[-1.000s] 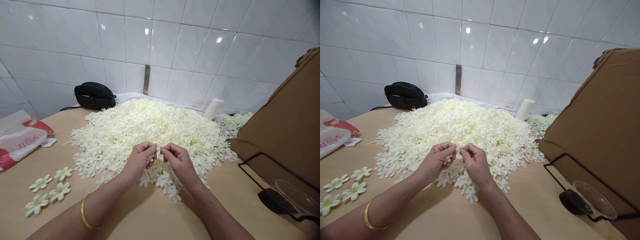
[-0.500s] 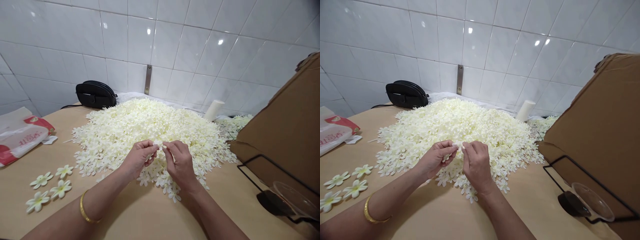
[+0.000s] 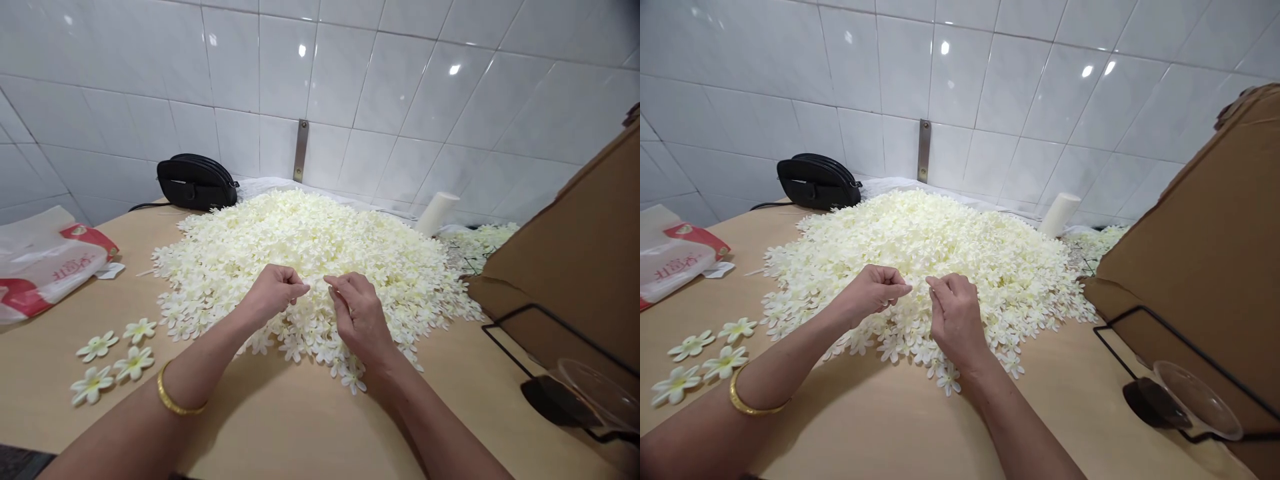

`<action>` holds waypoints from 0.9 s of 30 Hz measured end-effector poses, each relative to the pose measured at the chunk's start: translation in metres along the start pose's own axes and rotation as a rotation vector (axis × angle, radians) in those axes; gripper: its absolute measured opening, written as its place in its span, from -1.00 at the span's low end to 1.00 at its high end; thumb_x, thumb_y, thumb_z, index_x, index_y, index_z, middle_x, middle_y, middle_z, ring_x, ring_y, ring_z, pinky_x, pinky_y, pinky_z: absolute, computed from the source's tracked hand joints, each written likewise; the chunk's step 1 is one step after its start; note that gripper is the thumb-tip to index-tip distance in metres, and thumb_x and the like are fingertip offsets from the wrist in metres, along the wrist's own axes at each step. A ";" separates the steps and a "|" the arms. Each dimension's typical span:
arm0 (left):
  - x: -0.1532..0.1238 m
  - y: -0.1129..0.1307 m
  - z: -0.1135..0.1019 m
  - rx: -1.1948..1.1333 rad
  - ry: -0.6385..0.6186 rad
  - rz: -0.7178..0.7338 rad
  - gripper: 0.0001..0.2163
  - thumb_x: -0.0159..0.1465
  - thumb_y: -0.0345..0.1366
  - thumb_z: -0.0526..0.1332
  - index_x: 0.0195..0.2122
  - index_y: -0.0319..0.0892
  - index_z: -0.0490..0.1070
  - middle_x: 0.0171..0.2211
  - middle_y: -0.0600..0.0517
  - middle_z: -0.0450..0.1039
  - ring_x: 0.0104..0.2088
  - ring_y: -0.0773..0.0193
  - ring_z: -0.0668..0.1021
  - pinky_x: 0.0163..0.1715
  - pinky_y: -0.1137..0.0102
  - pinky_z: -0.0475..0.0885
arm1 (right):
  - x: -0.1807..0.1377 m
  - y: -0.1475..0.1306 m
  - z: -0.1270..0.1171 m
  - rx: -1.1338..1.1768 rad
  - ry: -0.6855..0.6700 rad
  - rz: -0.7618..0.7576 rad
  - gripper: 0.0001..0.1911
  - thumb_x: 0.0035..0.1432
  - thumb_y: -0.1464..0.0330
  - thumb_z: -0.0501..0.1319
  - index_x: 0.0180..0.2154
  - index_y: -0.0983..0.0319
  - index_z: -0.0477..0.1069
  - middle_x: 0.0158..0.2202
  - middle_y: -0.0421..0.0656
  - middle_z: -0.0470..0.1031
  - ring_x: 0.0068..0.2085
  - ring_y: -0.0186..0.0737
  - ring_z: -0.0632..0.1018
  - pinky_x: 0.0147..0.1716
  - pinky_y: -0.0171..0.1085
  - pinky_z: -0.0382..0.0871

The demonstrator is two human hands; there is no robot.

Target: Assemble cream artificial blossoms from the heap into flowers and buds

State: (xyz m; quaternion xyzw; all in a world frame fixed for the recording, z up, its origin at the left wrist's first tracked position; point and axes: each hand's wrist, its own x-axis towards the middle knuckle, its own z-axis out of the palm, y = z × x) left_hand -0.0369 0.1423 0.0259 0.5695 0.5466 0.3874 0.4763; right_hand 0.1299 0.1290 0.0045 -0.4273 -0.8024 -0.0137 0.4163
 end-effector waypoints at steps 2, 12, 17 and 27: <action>0.001 0.000 -0.002 0.036 0.020 -0.018 -0.80 -0.05 -0.28 0.25 -0.69 -0.22 0.26 -0.79 0.16 0.18 -0.75 0.51 0.15 -0.73 0.53 0.02 | -0.001 0.000 0.003 -0.046 -0.067 -0.036 -0.66 0.09 0.53 0.00 -0.12 0.22 0.37 -0.34 -0.09 0.33 -0.28 -0.18 0.33 -0.30 -0.20 0.21; 0.000 0.004 -0.003 -0.176 0.114 0.068 -0.71 0.05 -0.08 0.20 -0.58 -0.21 0.26 -0.69 0.15 0.22 -0.72 0.52 0.16 -0.71 0.55 0.03 | -0.004 -0.002 0.007 -0.167 -0.080 -0.091 -0.60 0.01 0.58 0.03 -0.12 0.19 0.37 -0.23 -0.05 0.30 -0.16 -0.11 0.28 -0.23 -0.12 0.18; -0.007 0.007 0.009 -0.570 -0.031 -0.032 -0.60 0.10 0.06 0.09 -0.35 -0.24 0.34 -0.53 0.04 0.31 -0.59 0.43 0.34 -0.61 0.50 0.21 | -0.002 -0.012 0.001 0.033 0.081 -0.063 -0.75 0.13 0.46 0.04 -0.15 0.23 0.36 -0.30 -0.08 0.31 -0.22 -0.17 0.32 -0.26 -0.16 0.23; -0.016 0.008 0.022 -0.803 -0.213 -0.055 -0.66 0.18 -0.04 0.07 -0.24 -0.23 0.32 -0.52 0.05 0.33 -0.48 0.35 0.43 -0.41 0.43 0.35 | -0.004 -0.015 0.005 0.005 0.090 -0.055 -0.73 0.09 0.49 0.07 -0.18 0.17 0.42 -0.34 -0.12 0.28 -0.24 -0.19 0.33 -0.26 -0.16 0.23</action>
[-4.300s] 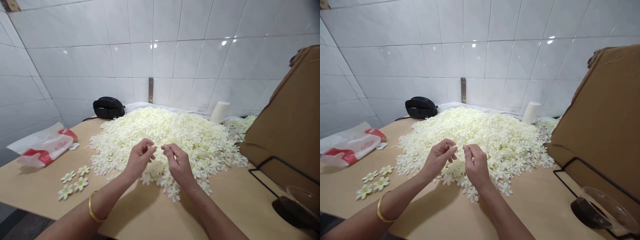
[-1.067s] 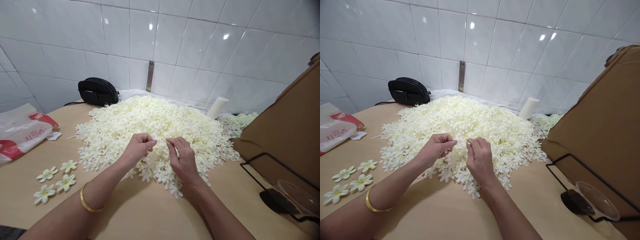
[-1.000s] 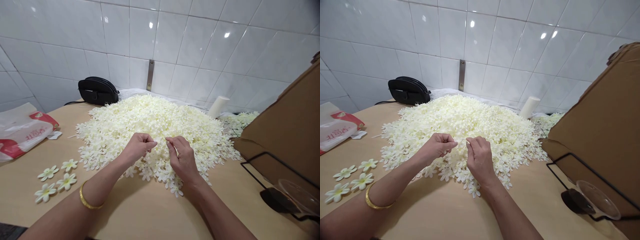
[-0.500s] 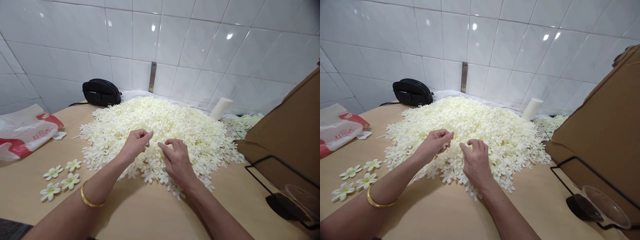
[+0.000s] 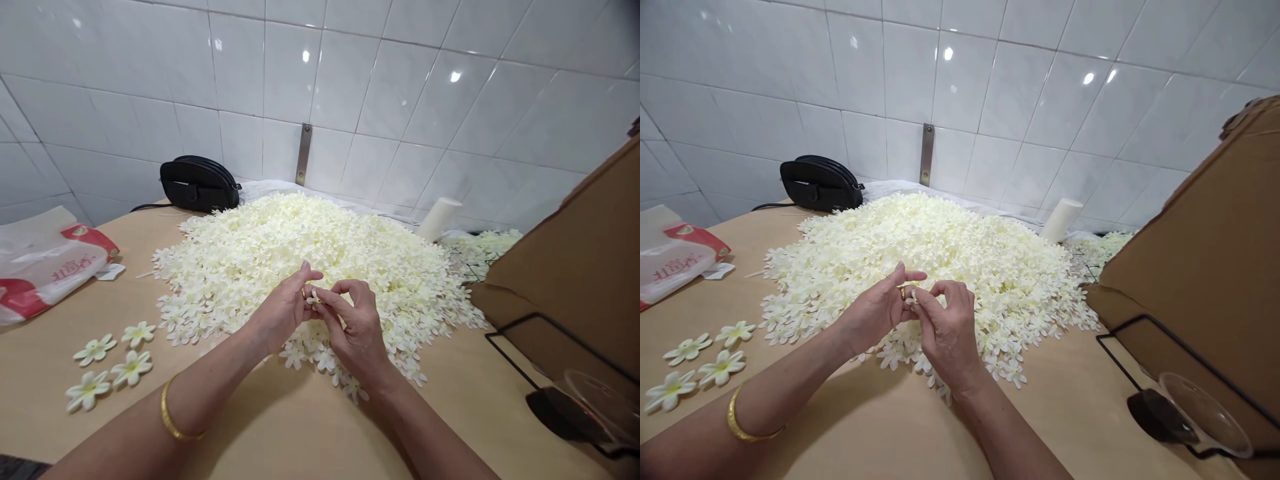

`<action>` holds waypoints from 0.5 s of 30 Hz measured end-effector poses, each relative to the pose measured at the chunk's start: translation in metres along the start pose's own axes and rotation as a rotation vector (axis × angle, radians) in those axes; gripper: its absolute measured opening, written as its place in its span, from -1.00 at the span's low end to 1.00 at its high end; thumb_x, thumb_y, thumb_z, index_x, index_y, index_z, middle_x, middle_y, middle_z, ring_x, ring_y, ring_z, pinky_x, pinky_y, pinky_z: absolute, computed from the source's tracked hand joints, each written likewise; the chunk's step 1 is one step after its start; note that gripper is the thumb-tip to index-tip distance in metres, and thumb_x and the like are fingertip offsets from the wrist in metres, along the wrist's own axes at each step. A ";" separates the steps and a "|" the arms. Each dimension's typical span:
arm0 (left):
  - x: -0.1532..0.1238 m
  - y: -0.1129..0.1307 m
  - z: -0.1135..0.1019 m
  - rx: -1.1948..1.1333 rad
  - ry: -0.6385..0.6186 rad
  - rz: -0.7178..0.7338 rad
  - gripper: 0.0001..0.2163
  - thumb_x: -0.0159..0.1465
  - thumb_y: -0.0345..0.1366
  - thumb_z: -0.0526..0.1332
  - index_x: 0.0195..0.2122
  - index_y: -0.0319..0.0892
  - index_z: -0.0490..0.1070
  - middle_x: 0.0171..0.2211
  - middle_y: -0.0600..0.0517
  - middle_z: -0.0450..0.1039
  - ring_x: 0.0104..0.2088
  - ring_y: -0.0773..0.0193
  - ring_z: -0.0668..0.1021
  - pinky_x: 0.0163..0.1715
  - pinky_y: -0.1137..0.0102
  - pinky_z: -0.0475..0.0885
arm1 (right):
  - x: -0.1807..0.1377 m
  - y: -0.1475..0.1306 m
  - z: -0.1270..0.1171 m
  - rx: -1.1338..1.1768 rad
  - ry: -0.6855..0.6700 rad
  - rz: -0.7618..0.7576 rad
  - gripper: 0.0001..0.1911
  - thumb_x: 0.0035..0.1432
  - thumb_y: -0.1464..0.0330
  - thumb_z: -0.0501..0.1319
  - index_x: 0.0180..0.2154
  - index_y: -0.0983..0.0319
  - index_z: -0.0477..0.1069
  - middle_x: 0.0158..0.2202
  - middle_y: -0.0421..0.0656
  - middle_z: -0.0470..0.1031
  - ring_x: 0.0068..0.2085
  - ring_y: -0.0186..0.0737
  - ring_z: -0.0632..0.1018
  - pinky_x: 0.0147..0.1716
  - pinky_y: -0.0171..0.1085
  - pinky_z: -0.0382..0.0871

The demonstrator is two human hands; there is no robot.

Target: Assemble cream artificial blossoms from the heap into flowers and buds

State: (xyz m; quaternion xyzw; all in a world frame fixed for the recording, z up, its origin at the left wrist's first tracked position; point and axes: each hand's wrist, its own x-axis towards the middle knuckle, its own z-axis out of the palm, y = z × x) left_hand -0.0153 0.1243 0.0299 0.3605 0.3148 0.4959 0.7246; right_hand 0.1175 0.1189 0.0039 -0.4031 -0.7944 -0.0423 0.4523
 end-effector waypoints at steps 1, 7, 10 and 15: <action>0.000 0.000 0.000 -0.017 -0.009 -0.007 -0.69 0.18 -0.07 0.09 -0.25 -0.24 0.33 -0.54 0.05 0.34 -0.49 0.35 0.44 -0.41 0.42 0.36 | 0.000 0.000 -0.001 0.023 0.021 0.010 -0.75 0.09 0.49 0.07 -0.21 0.17 0.43 -0.35 -0.13 0.28 -0.25 -0.20 0.34 -0.27 -0.17 0.23; 0.003 -0.004 -0.003 0.041 -0.105 -0.049 -0.83 0.07 -0.26 0.25 -0.42 -0.29 0.40 -0.52 0.00 0.42 -0.52 0.36 0.48 -0.41 0.41 0.40 | 0.003 0.002 -0.006 0.218 0.110 0.154 -0.85 0.07 0.47 0.11 -0.32 0.20 0.42 -0.41 -0.16 0.36 -0.32 -0.24 0.41 -0.27 -0.20 0.28; 0.004 -0.006 -0.006 0.155 -0.115 -0.015 -0.80 0.05 -0.23 0.28 -0.47 -0.31 0.43 -0.50 -0.04 0.45 -0.50 0.34 0.50 -0.43 0.43 0.39 | 0.004 0.005 -0.008 0.255 0.096 0.158 -0.83 0.08 0.47 0.10 -0.28 0.20 0.41 -0.40 -0.15 0.41 -0.32 -0.23 0.43 -0.27 -0.19 0.31; 0.003 -0.006 -0.008 0.237 -0.054 0.104 -0.84 0.05 -0.26 0.27 -0.41 -0.25 0.43 -0.52 0.03 0.43 -0.52 0.38 0.46 -0.46 0.45 0.36 | 0.004 0.004 -0.009 0.337 0.022 0.121 -0.75 0.11 0.48 0.06 -0.19 0.19 0.41 -0.31 -0.11 0.42 -0.26 -0.22 0.44 -0.26 -0.21 0.33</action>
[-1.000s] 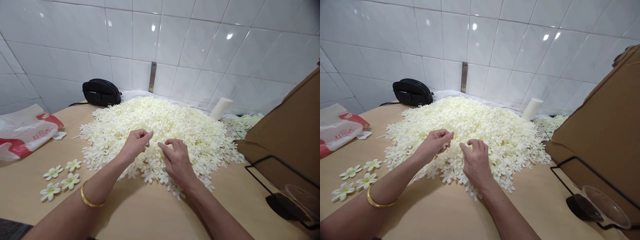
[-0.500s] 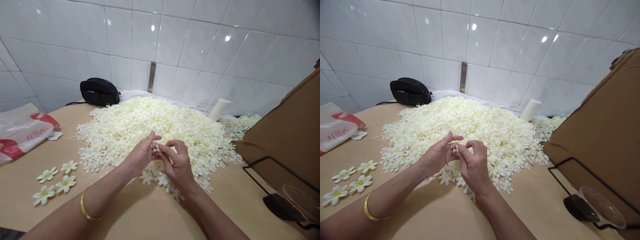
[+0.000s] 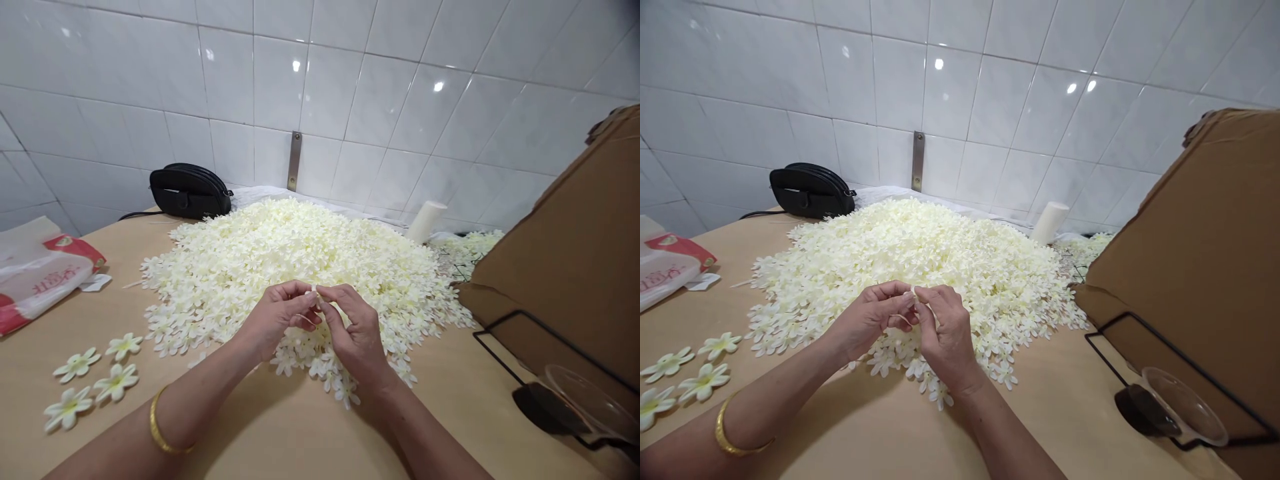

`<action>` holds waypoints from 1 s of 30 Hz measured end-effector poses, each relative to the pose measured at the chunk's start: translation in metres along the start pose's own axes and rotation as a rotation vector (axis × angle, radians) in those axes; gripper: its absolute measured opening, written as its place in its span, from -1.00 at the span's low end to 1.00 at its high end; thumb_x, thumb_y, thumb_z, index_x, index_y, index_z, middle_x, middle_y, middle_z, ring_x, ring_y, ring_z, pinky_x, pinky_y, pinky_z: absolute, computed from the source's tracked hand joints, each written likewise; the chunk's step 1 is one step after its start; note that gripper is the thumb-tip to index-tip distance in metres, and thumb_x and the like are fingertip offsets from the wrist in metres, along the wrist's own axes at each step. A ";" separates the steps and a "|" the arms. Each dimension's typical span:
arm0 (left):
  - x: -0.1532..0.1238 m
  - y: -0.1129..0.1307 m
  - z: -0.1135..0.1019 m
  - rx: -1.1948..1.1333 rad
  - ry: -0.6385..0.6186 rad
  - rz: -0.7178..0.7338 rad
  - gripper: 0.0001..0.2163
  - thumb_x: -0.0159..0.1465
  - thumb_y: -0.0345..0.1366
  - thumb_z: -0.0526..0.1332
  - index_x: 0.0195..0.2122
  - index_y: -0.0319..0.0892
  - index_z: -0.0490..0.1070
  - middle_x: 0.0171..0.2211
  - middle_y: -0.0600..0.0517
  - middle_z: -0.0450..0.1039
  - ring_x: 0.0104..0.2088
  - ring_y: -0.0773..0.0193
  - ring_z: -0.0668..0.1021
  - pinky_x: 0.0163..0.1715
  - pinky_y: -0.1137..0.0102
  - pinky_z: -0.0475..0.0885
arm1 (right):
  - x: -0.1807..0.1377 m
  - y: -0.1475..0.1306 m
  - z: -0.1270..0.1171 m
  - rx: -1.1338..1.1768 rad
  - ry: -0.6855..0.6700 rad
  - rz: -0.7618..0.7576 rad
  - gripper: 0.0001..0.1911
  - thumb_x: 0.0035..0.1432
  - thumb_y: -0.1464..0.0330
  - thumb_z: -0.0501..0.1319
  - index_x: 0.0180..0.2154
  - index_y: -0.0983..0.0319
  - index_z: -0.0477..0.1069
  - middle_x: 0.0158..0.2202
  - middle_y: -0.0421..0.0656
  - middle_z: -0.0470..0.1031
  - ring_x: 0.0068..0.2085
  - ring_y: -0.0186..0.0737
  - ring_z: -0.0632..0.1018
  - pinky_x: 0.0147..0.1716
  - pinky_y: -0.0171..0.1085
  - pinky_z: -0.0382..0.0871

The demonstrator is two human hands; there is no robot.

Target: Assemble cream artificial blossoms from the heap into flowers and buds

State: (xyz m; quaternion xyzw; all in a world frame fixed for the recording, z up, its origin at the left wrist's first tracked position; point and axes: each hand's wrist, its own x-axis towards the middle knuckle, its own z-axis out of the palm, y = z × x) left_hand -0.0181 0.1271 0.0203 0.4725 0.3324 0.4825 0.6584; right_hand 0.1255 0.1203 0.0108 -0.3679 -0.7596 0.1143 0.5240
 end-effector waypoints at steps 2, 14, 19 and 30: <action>0.000 0.000 0.000 0.003 0.004 0.006 -0.86 0.05 -0.28 0.27 -0.40 -0.24 0.43 -0.55 0.06 0.41 -0.54 0.40 0.44 -0.48 0.47 0.34 | 0.000 0.000 0.001 0.032 -0.015 0.005 -0.75 0.11 0.48 0.06 -0.18 0.19 0.41 -0.31 -0.11 0.41 -0.25 -0.23 0.44 -0.26 -0.23 0.33; -0.001 -0.002 0.000 0.047 0.024 0.028 -0.85 0.06 -0.28 0.24 -0.53 -0.23 0.30 -0.71 0.16 0.25 -0.66 0.47 0.29 -0.57 0.51 0.20 | 0.000 -0.001 0.002 0.054 0.044 0.135 -0.80 0.13 0.42 0.05 -0.20 0.22 0.36 -0.27 -0.12 0.43 -0.22 -0.23 0.45 -0.22 -0.23 0.32; -0.002 0.000 0.003 0.038 0.020 0.024 -0.78 0.10 -0.20 0.21 -0.55 -0.22 0.26 -0.69 0.17 0.21 -0.66 0.46 0.30 -0.58 0.50 0.22 | 0.001 -0.004 0.002 0.084 -0.008 0.135 -0.81 0.15 0.40 0.03 -0.23 0.23 0.39 -0.32 -0.13 0.44 -0.26 -0.25 0.46 -0.26 -0.26 0.32; -0.002 -0.003 0.005 0.054 0.043 0.036 -0.73 0.12 -0.15 0.18 -0.58 -0.20 0.18 -0.73 0.20 0.16 -0.71 0.48 0.29 -0.68 0.54 0.20 | 0.001 -0.006 0.002 0.094 -0.051 0.105 -0.82 0.11 0.42 0.08 -0.23 0.24 0.39 -0.38 -0.15 0.40 -0.32 -0.28 0.44 -0.27 -0.26 0.31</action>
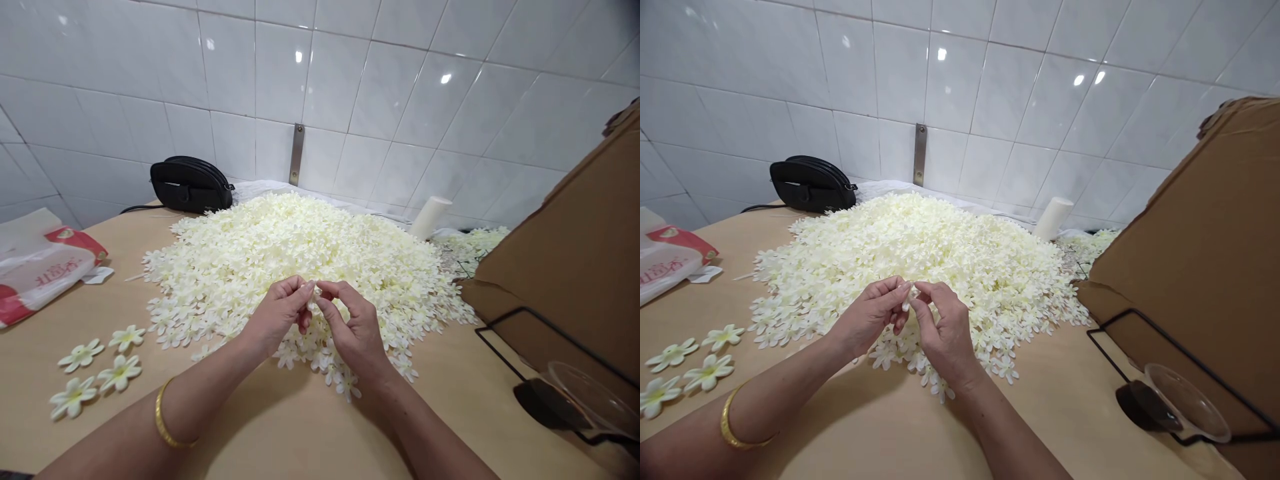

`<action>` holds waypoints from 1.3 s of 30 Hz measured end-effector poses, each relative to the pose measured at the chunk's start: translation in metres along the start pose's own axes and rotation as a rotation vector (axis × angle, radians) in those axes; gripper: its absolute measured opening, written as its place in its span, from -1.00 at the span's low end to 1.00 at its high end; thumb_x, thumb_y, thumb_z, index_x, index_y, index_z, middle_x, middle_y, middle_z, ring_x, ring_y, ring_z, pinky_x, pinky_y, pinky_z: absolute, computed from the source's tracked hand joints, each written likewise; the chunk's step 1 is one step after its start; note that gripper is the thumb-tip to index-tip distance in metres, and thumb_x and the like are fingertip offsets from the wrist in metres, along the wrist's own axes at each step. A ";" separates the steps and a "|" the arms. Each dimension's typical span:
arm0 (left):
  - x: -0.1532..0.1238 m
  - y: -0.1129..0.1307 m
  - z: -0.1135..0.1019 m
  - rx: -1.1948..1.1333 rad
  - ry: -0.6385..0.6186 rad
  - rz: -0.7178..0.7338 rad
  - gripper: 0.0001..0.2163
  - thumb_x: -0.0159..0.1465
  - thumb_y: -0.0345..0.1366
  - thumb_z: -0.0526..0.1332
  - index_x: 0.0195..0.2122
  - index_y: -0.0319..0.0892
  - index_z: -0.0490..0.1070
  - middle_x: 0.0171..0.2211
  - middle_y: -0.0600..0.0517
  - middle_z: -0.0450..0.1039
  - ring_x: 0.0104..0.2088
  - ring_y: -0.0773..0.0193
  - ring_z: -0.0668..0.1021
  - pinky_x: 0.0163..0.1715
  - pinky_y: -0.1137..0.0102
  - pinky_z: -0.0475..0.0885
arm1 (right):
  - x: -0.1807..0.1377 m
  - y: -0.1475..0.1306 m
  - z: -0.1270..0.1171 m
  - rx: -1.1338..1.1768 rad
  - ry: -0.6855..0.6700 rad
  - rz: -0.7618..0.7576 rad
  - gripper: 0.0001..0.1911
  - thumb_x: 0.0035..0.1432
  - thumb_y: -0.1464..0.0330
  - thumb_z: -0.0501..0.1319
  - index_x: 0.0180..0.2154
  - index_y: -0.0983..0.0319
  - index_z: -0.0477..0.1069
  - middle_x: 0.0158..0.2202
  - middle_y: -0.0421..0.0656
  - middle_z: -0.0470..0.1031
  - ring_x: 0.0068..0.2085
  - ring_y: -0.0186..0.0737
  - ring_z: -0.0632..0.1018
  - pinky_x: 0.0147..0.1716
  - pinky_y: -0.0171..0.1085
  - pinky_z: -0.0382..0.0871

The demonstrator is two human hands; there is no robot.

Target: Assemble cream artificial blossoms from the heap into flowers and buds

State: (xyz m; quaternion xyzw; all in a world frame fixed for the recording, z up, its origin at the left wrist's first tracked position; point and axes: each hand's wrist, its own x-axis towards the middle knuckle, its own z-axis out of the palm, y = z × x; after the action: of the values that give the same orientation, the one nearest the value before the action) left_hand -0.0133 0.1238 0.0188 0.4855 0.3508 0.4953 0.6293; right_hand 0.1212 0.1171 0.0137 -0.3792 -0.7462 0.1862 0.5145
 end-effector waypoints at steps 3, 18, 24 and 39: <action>0.001 0.000 0.001 0.006 0.027 0.006 -0.72 0.12 -0.13 0.17 -0.58 -0.20 0.19 -0.72 0.20 0.15 -0.72 0.49 0.27 -0.70 0.55 0.19 | 0.000 -0.001 0.001 0.016 -0.018 0.015 -0.83 0.11 0.41 0.08 -0.24 0.24 0.39 -0.39 -0.16 0.40 -0.34 -0.28 0.44 -0.28 -0.27 0.32; 0.004 -0.003 -0.001 -0.146 -0.036 -0.056 -0.86 0.00 -0.33 0.30 -0.46 -0.26 0.39 -0.61 0.07 0.39 -0.57 0.40 0.43 -0.50 0.48 0.33 | 0.001 0.006 -0.001 -0.188 0.121 0.026 -0.78 0.09 0.43 0.09 -0.18 0.26 0.35 -0.31 -0.10 0.39 -0.26 -0.22 0.42 -0.27 -0.22 0.32; 0.002 -0.004 -0.002 -0.051 -0.047 0.014 -0.91 0.01 -0.36 0.29 -0.45 -0.24 0.45 -0.57 0.08 0.40 -0.54 0.41 0.43 -0.45 0.46 0.34 | 0.000 0.004 -0.003 -0.274 0.062 -0.110 -0.83 0.13 0.50 0.03 -0.34 0.25 0.38 -0.41 -0.13 0.36 -0.35 -0.26 0.41 -0.36 -0.30 0.31; 0.002 -0.002 0.000 -0.123 -0.003 -0.076 -0.88 0.02 -0.36 0.28 -0.47 -0.27 0.35 -0.66 0.08 0.38 -0.63 0.42 0.42 -0.55 0.49 0.33 | 0.002 0.008 -0.004 -0.125 0.059 -0.003 -0.83 0.12 0.50 0.02 -0.35 0.28 0.39 -0.42 -0.15 0.41 -0.37 -0.31 0.42 -0.36 -0.34 0.28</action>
State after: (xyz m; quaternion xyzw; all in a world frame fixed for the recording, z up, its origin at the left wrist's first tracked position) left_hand -0.0122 0.1258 0.0174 0.4330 0.3369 0.4908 0.6769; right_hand 0.1273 0.1233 0.0108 -0.4146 -0.7416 0.1275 0.5118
